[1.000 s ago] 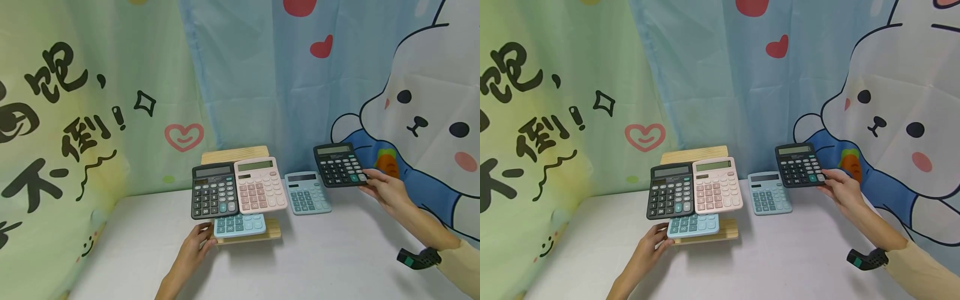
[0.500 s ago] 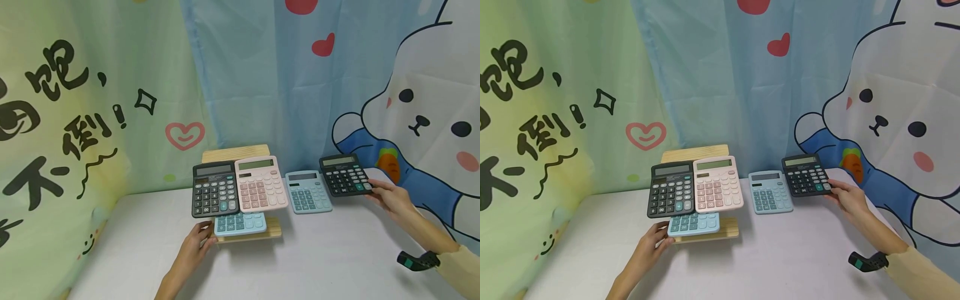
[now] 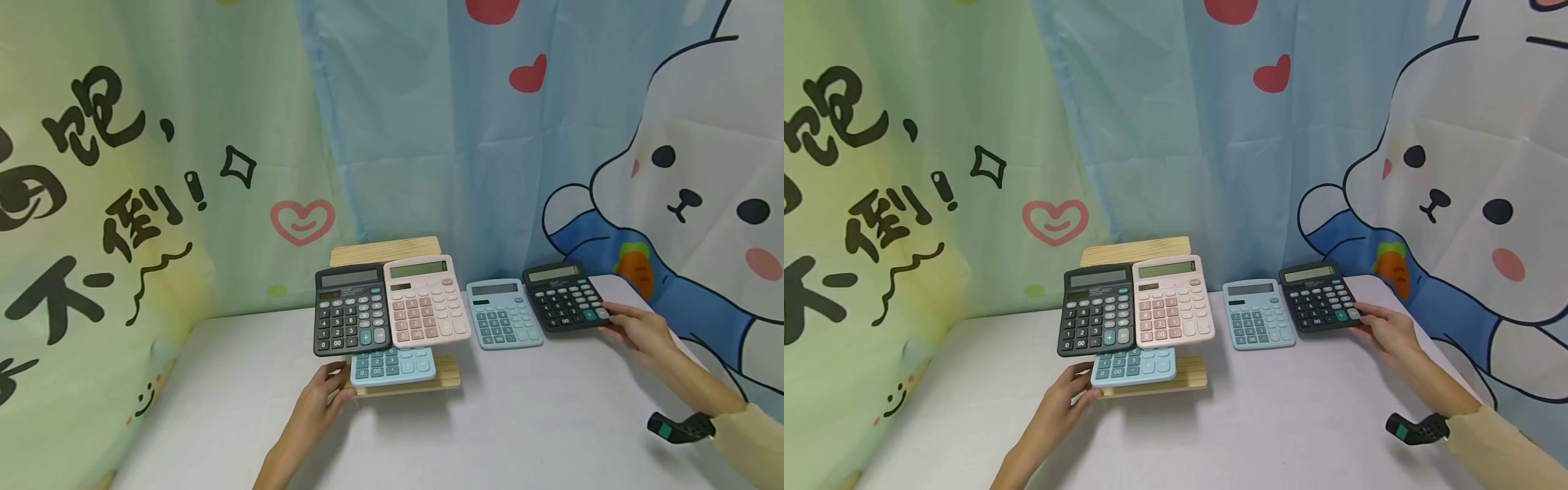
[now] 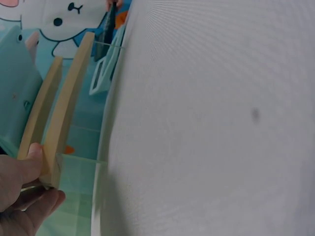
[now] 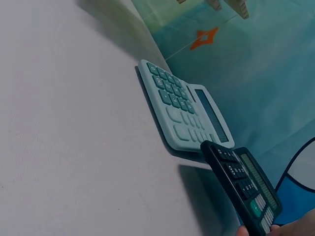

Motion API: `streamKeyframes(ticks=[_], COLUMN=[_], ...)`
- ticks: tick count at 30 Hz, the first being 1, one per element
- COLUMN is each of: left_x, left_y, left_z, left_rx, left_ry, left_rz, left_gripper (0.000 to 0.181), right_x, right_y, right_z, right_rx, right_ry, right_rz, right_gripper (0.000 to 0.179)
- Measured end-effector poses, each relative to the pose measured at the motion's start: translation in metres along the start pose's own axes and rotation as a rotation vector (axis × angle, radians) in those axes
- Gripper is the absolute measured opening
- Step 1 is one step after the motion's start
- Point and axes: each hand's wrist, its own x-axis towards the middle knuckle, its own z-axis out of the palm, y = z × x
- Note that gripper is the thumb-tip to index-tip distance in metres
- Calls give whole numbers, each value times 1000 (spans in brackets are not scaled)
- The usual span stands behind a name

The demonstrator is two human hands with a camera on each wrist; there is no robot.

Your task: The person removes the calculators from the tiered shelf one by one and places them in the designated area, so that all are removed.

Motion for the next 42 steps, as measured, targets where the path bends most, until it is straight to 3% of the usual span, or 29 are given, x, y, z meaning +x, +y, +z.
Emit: streamKeyframes(ticks=[15, 20, 27, 42], left_x=[-1, -1, -1, 0], left_y=[-1, -1, 0, 1], left_z=[1, 1, 1, 0], left_rx=[-14, -7, -20, -13], left_ry=[-9, 3, -13, -7], left_rz=[-20, 0, -30, -28], left_gripper=[40, 40, 40, 39], right_x=[2, 3, 4, 2], right_y=[8, 9, 11, 15], right_z=[3, 4, 4, 3], right_rx=[72, 70, 70, 78], right_ry=[-39, -39, -41, -40], right_rz=[49, 52, 55, 72], right_gripper=[53, 52, 52, 52])
